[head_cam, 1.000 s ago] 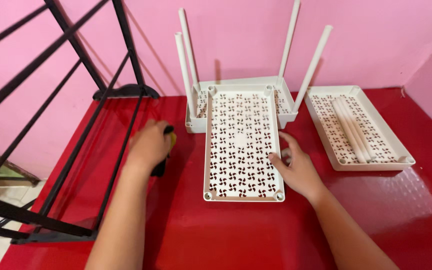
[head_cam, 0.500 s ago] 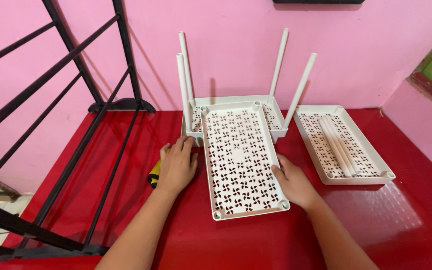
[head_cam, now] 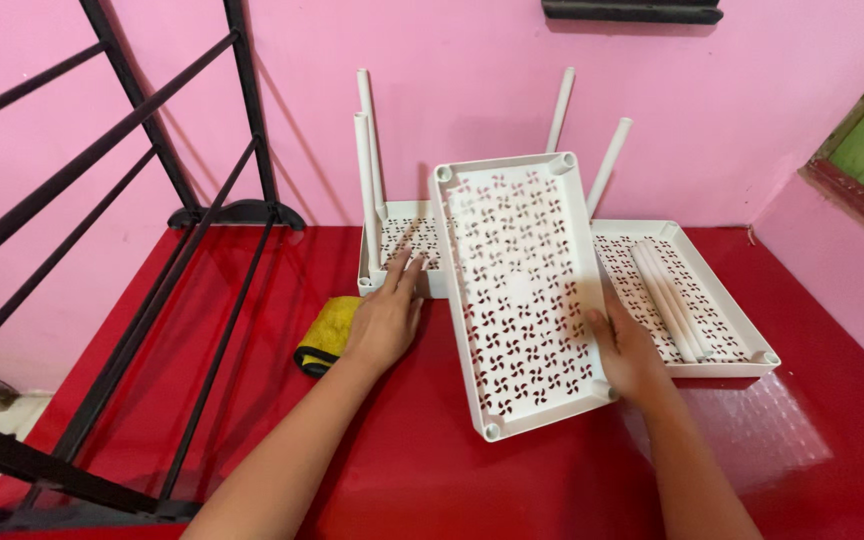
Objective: The person wipes the surface of white plastic trays with a yellow cloth, then stacks them together by inserting vertical support rods into the corner sockets. The person repeats the wiping and stacking process for additional trays.
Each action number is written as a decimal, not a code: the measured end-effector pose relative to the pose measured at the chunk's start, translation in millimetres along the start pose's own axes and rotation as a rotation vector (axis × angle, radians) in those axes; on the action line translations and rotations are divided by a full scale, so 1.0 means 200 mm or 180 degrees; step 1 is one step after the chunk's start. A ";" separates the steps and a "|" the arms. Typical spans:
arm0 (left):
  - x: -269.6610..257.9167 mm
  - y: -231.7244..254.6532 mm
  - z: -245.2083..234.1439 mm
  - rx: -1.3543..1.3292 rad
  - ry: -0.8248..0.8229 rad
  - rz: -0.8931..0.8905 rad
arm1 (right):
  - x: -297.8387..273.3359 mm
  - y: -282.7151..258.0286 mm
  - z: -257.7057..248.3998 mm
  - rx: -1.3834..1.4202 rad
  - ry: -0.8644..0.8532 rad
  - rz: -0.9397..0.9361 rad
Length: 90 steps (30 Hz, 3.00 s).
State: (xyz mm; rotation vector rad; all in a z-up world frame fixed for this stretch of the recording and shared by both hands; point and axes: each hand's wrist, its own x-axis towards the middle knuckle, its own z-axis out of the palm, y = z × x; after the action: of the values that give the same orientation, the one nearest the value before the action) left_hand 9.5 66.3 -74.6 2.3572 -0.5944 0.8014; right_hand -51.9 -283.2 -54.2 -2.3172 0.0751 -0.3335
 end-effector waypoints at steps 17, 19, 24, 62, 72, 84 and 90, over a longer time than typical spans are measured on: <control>0.08 0.19 -0.10 0.0408 -0.0002 -0.0097 | -0.01 0.01 0.00 0.0189 0.0107 -0.0184; 0.04 0.21 -0.13 0.0405 -0.0079 -0.0059 | -0.02 -0.04 -0.02 0.0147 0.0039 -0.0137; -0.08 0.27 -0.19 0.0370 -0.0225 0.0087 | -0.07 -0.13 -0.09 0.0397 -0.0165 -0.0193; -0.49 0.57 -0.32 -0.0168 -0.0804 -0.0078 | -0.17 -0.23 0.09 0.1955 0.0021 0.0166; -0.39 0.74 -0.43 -0.3347 -0.1039 -0.1000 | -0.25 -0.55 -0.01 0.2772 0.0350 0.0101; -0.15 0.92 -0.52 -0.3776 0.0347 -0.0873 | -0.34 -0.74 -0.07 0.2866 0.0485 -0.1152; 0.03 0.87 -0.65 -0.3777 0.0535 -0.0661 | -0.33 -0.70 -0.16 0.3451 0.0368 -0.1734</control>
State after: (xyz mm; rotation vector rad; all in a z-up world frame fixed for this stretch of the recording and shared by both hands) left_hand -135.5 20.3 79.2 1.2175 -0.5220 0.3550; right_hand -131.6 -197.9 53.7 -1.2019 -0.5566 -0.5941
